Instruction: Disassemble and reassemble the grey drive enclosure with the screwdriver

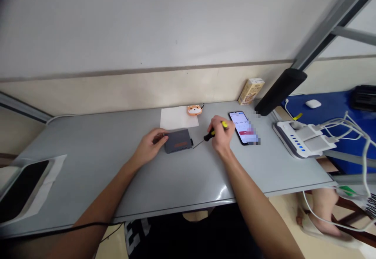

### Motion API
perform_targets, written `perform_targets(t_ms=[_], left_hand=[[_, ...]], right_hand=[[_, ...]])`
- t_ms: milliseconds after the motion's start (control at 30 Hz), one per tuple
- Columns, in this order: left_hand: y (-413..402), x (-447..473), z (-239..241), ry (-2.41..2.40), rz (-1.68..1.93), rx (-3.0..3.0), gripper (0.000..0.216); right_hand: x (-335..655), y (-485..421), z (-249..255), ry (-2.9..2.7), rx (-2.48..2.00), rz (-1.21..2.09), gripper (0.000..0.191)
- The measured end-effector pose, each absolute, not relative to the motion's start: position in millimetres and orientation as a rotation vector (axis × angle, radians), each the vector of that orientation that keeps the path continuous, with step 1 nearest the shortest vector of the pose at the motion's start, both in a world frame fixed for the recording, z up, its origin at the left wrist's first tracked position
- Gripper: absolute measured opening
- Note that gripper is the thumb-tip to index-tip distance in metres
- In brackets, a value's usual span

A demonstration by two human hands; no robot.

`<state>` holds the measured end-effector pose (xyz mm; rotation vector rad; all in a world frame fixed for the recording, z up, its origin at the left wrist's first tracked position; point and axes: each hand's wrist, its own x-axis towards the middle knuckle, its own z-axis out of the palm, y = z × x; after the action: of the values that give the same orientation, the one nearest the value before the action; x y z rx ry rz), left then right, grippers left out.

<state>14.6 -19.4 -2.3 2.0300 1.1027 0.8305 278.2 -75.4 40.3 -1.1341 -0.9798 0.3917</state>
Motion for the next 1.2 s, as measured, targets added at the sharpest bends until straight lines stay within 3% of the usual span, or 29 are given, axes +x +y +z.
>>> perform_targets(t_ms=[233,467,733,1200], left_hand=[[-16.6,10.4,2.9,1.178,0.822,2.389,0.028],[-8.4,-0.6,-4.1,1.325,0.638,2.586,0.037],[-14.1,2.9,7.3,1.292,0.790,2.562,0.033],[-41.6,22.1,25.4,0.811,0.799,2.531,0.011]], right_hand=[[262.7,-89.9,33.9,-1.468,-1.186,0.238,0.045],[256.4,-88.8,37.3,-1.491,-1.220,0.379,0.046],[235.9,-92.1,31.6,-1.630,-1.090,0.576,0.034],[247.6,-71.5,31.1,-0.934,-1.221,0.743,0.037]])
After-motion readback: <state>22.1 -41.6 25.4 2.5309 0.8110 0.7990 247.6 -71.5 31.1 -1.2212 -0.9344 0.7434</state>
